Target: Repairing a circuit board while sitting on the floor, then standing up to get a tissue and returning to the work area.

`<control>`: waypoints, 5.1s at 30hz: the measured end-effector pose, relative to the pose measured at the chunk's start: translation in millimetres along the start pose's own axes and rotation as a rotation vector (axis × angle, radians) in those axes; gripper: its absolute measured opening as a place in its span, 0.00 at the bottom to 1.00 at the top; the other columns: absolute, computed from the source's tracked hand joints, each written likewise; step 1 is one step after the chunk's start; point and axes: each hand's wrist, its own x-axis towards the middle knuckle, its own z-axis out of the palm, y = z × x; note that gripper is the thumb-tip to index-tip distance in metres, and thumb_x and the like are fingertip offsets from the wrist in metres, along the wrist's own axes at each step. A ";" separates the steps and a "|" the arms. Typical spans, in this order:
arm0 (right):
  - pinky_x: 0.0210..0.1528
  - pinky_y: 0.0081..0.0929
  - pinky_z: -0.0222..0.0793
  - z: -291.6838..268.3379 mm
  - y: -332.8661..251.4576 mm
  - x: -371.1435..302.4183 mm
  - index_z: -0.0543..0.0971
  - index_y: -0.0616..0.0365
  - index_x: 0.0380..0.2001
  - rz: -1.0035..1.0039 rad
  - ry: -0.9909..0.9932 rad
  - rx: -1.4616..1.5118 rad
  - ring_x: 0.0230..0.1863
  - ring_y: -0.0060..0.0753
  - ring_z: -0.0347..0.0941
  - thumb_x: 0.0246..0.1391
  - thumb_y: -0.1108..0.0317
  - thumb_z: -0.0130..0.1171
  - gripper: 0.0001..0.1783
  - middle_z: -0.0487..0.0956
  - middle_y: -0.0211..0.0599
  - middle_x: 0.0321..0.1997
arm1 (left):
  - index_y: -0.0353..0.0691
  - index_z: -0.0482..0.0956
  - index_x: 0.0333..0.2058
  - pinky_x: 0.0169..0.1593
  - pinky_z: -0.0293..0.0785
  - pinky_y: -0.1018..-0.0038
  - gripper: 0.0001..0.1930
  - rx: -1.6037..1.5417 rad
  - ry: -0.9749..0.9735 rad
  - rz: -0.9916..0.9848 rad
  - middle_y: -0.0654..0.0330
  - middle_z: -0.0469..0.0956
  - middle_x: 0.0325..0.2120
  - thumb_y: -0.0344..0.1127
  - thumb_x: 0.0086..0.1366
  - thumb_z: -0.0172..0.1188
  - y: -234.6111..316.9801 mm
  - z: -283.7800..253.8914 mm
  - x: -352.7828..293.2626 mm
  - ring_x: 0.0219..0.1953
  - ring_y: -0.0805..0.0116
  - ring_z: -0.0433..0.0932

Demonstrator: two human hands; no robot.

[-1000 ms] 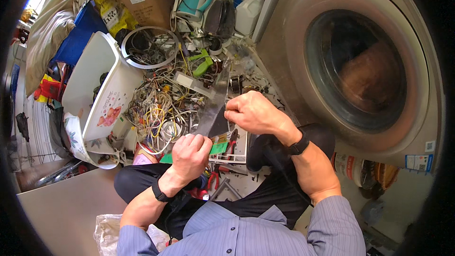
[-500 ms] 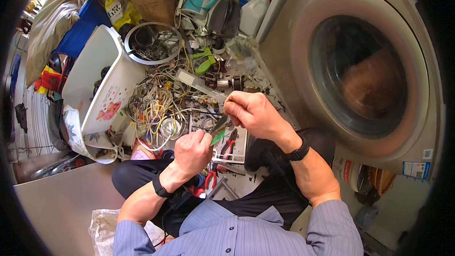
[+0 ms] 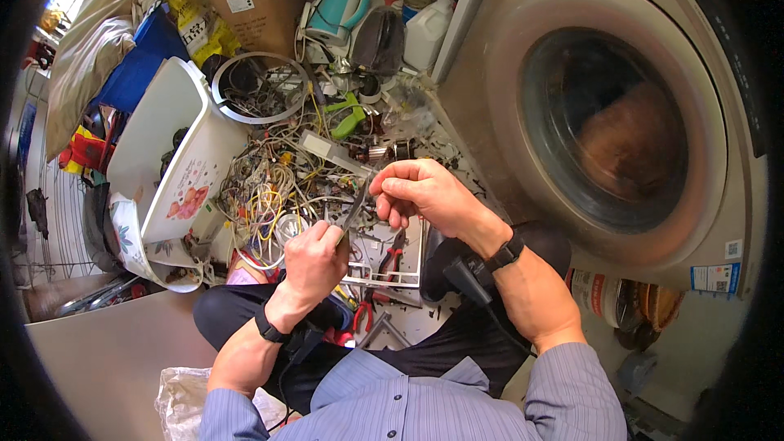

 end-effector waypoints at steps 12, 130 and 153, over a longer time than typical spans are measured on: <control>0.31 0.21 0.71 5.7 14.9 11.0 0.82 0.64 0.37 -0.309 0.239 -0.402 0.25 0.22 0.74 0.64 0.63 0.58 0.13 0.82 0.32 0.25 | 0.35 0.81 0.31 0.29 0.70 0.70 0.06 -0.580 -0.062 -0.443 0.57 0.79 0.20 0.30 0.56 0.68 -27.0 -60.8 15.8 0.22 0.67 0.77; 0.47 0.40 0.70 76.9 45.1 16.1 0.75 0.59 0.27 -0.991 0.205 -1.431 0.34 0.44 0.78 0.55 0.68 0.62 0.08 0.80 0.40 0.29 | 0.35 0.85 0.31 0.57 0.63 0.71 0.24 -1.027 -0.423 -1.015 0.57 0.83 0.35 0.55 0.66 0.59 -60.7 -18.6 40.3 0.43 0.68 0.75; 0.31 0.34 0.68 53.6 13.1 5.8 0.78 0.66 0.34 -0.383 0.280 -0.929 0.24 0.40 0.72 0.61 0.68 0.58 0.09 0.76 0.47 0.25 | 0.36 0.86 0.38 0.39 0.64 0.81 0.10 -1.138 -0.669 -0.735 0.72 0.79 0.28 0.36 0.62 0.68 -60.3 -35.5 37.0 0.31 0.82 0.70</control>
